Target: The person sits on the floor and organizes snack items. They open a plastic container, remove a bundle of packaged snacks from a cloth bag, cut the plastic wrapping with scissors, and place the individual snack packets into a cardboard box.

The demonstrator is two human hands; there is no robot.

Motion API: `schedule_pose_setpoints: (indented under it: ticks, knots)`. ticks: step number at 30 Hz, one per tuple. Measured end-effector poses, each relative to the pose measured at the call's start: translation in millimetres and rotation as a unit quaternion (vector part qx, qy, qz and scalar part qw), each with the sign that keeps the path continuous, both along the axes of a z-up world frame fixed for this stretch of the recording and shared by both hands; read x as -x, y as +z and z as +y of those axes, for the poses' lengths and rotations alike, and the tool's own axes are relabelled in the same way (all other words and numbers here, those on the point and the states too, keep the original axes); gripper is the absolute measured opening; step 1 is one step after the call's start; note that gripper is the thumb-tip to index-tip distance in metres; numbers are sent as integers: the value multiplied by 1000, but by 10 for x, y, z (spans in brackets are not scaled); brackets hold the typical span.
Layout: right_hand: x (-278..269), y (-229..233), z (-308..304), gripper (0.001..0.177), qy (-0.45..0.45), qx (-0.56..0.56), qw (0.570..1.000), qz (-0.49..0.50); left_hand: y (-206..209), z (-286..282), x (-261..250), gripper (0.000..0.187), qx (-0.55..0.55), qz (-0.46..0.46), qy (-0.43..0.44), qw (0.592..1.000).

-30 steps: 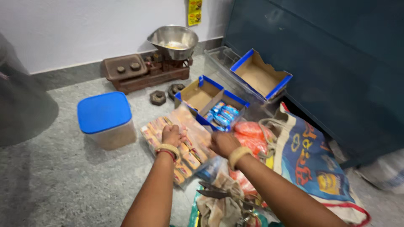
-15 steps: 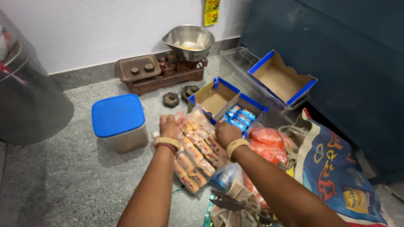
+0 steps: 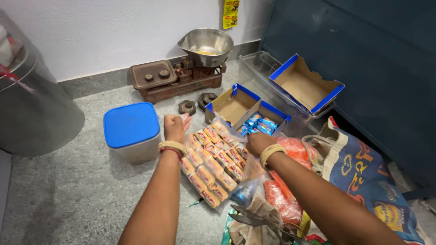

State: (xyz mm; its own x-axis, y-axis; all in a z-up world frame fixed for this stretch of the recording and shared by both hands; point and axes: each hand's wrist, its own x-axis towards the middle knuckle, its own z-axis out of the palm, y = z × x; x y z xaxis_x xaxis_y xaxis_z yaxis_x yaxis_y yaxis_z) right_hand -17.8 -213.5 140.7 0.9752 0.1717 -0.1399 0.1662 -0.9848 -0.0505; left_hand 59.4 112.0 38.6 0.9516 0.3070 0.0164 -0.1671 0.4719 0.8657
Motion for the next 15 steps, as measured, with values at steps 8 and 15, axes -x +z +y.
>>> schedule_pose_setpoints:
  ticks: [8, 15]
  knots:
    - [-68, 300, 48, 35, 97, 86, 987, 95, 891, -576, 299, 23, -314, 4, -48, 948]
    - [-162, 701, 345, 58, 94, -99, 990, -34, 1657, -767, 510, 24, -400, -43, -109, 909]
